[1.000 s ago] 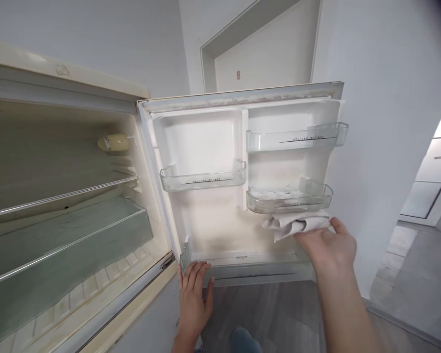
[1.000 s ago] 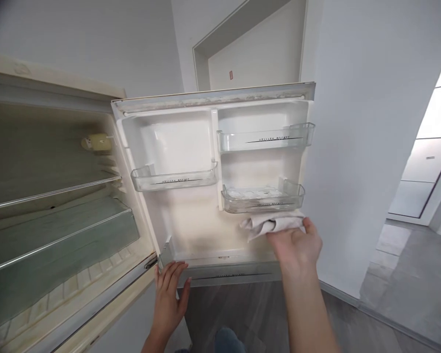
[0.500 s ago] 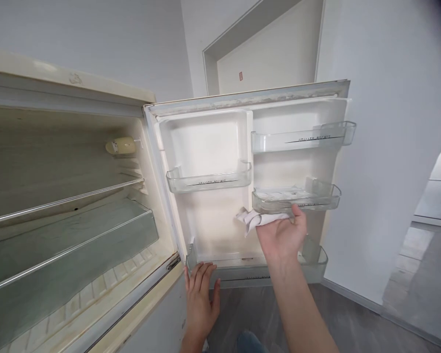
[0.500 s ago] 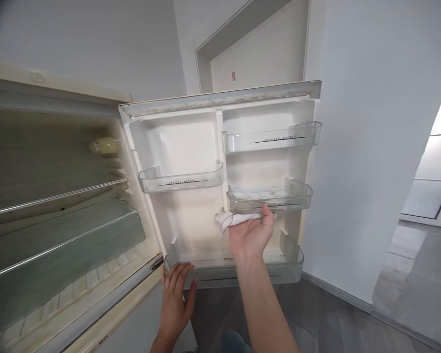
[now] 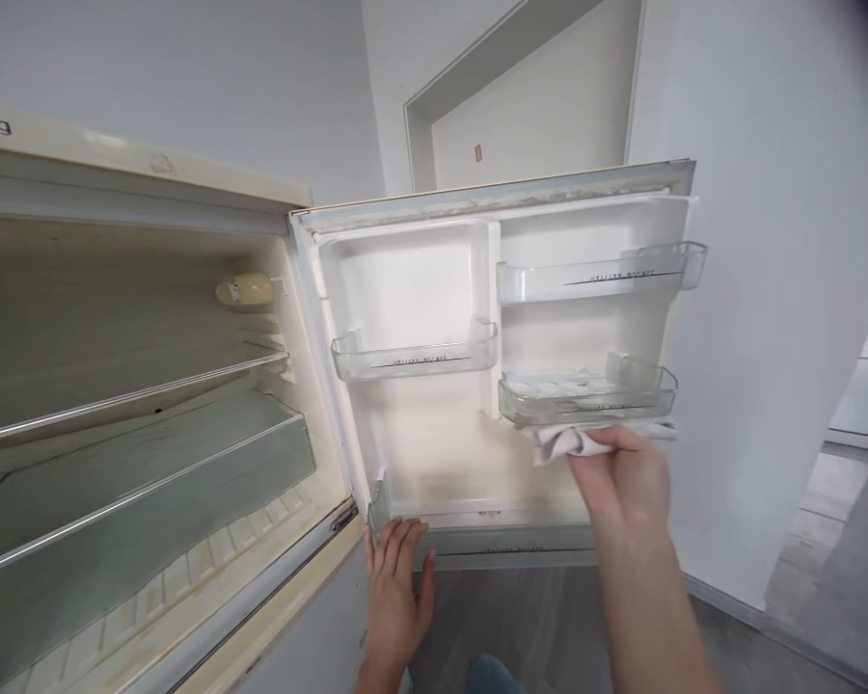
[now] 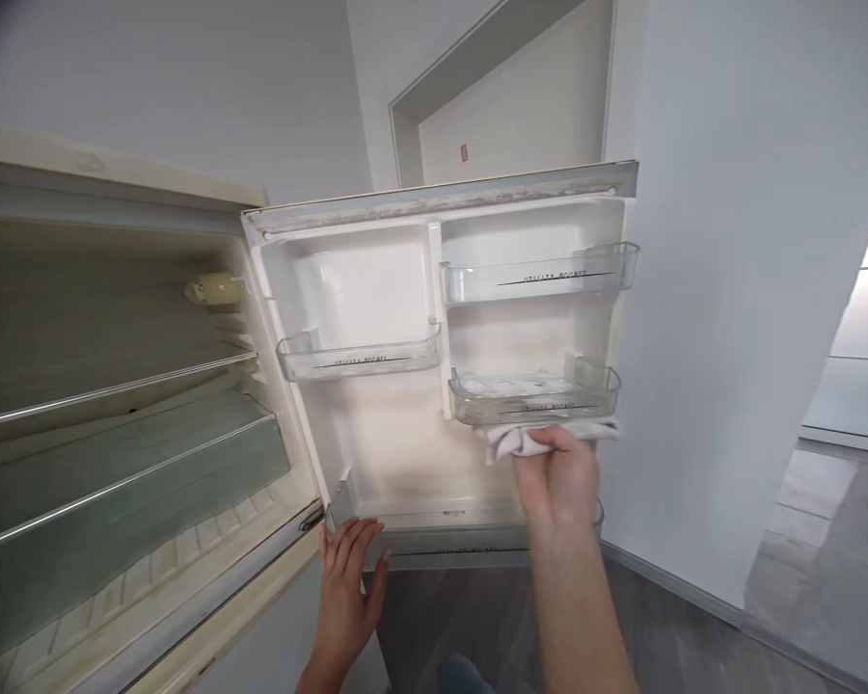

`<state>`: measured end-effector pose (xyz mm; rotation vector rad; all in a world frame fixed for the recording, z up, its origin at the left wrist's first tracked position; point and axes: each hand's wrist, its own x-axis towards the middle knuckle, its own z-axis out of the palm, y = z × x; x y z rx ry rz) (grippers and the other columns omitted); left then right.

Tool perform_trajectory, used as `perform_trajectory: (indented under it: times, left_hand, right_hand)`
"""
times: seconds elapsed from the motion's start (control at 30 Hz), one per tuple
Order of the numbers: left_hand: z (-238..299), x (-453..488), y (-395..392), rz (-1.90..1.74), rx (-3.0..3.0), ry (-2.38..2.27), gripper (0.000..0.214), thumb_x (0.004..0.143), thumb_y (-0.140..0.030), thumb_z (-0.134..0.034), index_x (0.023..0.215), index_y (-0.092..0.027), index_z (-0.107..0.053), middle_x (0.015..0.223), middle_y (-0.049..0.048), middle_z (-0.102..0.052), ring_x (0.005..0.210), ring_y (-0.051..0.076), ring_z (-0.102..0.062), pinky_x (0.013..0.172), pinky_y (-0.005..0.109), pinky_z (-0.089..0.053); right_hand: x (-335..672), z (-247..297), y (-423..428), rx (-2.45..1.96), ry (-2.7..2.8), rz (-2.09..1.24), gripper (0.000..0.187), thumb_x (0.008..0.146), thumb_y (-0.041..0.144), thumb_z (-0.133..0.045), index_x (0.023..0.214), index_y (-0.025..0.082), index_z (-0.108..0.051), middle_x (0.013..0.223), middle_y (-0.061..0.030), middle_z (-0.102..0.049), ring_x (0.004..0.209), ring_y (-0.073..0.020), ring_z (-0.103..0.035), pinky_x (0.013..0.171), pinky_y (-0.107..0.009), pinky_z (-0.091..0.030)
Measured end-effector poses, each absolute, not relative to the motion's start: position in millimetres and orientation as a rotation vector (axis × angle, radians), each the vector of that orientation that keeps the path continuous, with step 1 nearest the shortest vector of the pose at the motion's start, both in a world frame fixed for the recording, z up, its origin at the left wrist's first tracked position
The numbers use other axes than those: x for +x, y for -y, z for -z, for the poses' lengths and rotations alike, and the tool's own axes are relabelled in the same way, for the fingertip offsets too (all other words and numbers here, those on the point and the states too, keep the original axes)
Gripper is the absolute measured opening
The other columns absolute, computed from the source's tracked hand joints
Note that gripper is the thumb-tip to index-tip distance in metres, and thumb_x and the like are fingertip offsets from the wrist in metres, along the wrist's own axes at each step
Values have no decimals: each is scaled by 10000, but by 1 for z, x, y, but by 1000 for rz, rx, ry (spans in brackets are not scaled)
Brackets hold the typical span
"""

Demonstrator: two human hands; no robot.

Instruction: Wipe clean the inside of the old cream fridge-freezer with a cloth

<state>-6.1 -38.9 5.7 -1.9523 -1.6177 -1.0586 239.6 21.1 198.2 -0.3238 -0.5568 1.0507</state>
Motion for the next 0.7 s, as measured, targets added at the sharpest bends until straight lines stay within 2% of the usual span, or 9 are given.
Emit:
perform_trajectory:
  times: [0.13, 0.27, 0.4, 0.5, 0.6, 0.7]
  left_hand:
    - [-6, -5, 38, 1060, -1953, 1628, 362, 879, -189, -497, 1233, -259, -515, 1208, 64, -645, 1209, 246, -525, 1152, 604, -161]
    - [-6, -3, 35, 1079, -1949, 1625, 357, 881, -188, -498, 1232, -253, -505, 1203, 62, -647, 1209, 245, -524, 1153, 609, -136]
    - [-5, 0, 33, 1096, -1941, 1620, 360, 883, -187, -501, 1236, -257, -493, 1197, 52, -651, 1208, 241, -525, 1148, 604, -141]
    - [-6, 1, 33, 1113, -1932, 1613, 363, 882, -171, -494, 1234, -262, -488, 1191, 47, -653, 1206, 239, -528, 1144, 606, -152]
    - [-7, 2, 33, 1126, -1926, 1621, 363, 882, -157, -483, 1227, -269, -489, 1181, 43, -656, 1202, 240, -533, 1140, 619, -165]
    - [-6, 3, 34, 1117, -1920, 1621, 373, 879, -156, -485, 1231, -281, -489, 1192, 43, -649, 1224, 246, -522, 1134, 636, -196]
  right_hand:
    - [255, -198, -28, -286, 477, -981, 678, 482, 21, -412, 1101, 259, -555, 1028, 3, -654, 851, -192, -665, 790, -470, -600]
    - [242, -198, -30, -290, 525, -981, 622, 509, 43, -412, 1079, 239, -563, 1022, 3, -650, 840, -187, -667, 794, -473, -599]
    - [217, -196, -31, -305, 525, -978, 610, 497, 43, -455, 1064, 230, -578, 992, 2, -655, 877, -194, -655, 810, -430, -595]
    - [193, -193, -30, -339, 488, -1014, 646, 500, 56, -503, 1114, 242, -572, 1032, 4, -656, 928, -203, -638, 841, -440, -576]
    - [165, -178, -21, -370, 525, -1087, 657, 566, 115, -591, 1206, 256, -548, 1099, -7, -648, 983, -203, -626, 915, -445, -529]
    - [141, -138, -5, -441, 599, -1092, 564, 733, 256, -633, 1285, 262, -521, 1176, -36, -631, 1073, -210, -601, 984, -435, -474]
